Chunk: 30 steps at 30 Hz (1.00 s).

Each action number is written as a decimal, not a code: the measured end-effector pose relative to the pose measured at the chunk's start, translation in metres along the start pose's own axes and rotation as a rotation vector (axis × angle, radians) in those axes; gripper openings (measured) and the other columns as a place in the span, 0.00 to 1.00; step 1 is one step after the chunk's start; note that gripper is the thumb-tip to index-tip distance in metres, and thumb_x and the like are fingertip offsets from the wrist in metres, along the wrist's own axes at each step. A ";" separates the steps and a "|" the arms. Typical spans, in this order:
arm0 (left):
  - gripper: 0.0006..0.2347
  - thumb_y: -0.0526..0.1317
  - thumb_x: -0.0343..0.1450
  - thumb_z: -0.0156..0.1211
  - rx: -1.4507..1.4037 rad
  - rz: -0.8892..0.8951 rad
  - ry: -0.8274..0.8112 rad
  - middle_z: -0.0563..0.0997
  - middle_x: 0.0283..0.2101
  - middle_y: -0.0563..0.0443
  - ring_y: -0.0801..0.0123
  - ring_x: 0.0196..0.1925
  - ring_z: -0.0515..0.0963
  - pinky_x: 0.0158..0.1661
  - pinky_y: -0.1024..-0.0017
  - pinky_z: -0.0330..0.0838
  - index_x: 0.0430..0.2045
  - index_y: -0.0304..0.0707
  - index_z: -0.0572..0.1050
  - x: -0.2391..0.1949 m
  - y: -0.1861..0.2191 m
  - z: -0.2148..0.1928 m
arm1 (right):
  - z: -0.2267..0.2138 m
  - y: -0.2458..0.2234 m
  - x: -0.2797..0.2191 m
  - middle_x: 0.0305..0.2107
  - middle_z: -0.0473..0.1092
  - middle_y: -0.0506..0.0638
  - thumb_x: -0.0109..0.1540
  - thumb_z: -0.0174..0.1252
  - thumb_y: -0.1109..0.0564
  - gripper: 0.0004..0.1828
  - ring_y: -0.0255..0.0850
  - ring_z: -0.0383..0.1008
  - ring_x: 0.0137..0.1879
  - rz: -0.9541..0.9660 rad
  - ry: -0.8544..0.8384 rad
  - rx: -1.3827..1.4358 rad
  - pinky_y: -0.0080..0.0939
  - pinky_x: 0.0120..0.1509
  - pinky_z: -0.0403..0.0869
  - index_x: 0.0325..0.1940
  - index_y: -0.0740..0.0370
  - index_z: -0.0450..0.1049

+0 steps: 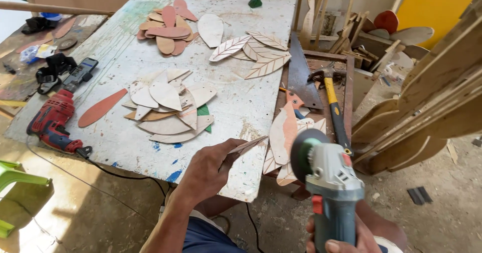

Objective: Grinding the edges of wooden leaf-shaped cutouts using a handheld angle grinder

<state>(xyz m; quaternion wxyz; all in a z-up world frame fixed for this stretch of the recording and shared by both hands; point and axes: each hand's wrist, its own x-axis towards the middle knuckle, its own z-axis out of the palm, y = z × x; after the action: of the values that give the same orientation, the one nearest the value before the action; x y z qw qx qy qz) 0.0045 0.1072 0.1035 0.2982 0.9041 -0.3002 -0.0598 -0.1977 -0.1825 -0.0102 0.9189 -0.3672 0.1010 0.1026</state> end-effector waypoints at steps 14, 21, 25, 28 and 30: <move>0.25 0.25 0.69 0.55 0.113 0.360 0.236 0.86 0.48 0.56 0.62 0.34 0.84 0.23 0.66 0.71 0.59 0.57 0.71 -0.011 -0.013 0.008 | 0.051 -0.003 0.000 0.38 0.75 0.77 0.47 0.70 0.59 0.44 0.66 0.81 0.33 0.016 0.035 -0.010 0.62 0.34 0.79 0.65 0.72 0.62; 0.19 0.31 0.72 0.55 0.104 0.311 0.237 0.86 0.49 0.60 0.59 0.38 0.86 0.28 0.63 0.74 0.56 0.59 0.74 -0.008 -0.009 0.013 | 0.049 -0.005 0.001 0.38 0.75 0.76 0.47 0.74 0.57 0.48 0.64 0.81 0.32 0.009 0.036 -0.017 0.62 0.35 0.81 0.67 0.68 0.61; 0.29 0.22 0.63 0.55 0.220 0.443 0.263 0.85 0.53 0.55 0.61 0.48 0.84 0.32 0.65 0.78 0.59 0.54 0.72 -0.002 -0.013 0.018 | 0.051 -0.003 -0.004 0.39 0.75 0.75 0.48 0.72 0.58 0.51 0.63 0.82 0.34 0.040 0.015 -0.011 0.60 0.38 0.81 0.72 0.60 0.57; 0.15 0.29 0.75 0.52 0.181 0.574 0.325 0.83 0.56 0.55 0.59 0.60 0.82 0.57 0.52 0.72 0.55 0.47 0.76 0.002 -0.017 0.012 | 0.040 0.001 0.000 0.39 0.74 0.77 0.48 0.72 0.60 0.43 0.65 0.82 0.34 0.018 -0.061 0.002 0.58 0.35 0.80 0.63 0.75 0.62; 0.24 0.20 0.69 0.47 0.051 0.615 0.316 0.82 0.58 0.54 0.60 0.62 0.81 0.69 0.50 0.63 0.57 0.47 0.75 0.004 -0.021 0.010 | 0.032 0.002 -0.001 0.39 0.73 0.77 0.46 0.69 0.61 0.46 0.66 0.80 0.35 0.133 0.006 0.087 0.61 0.37 0.79 0.67 0.68 0.61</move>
<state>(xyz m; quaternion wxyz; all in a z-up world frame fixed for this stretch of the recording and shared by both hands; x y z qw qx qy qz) 0.0155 0.1136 0.0837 0.3223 0.7766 -0.5102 0.1810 -0.1956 -0.1594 0.0116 0.9249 -0.3197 0.1323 0.1579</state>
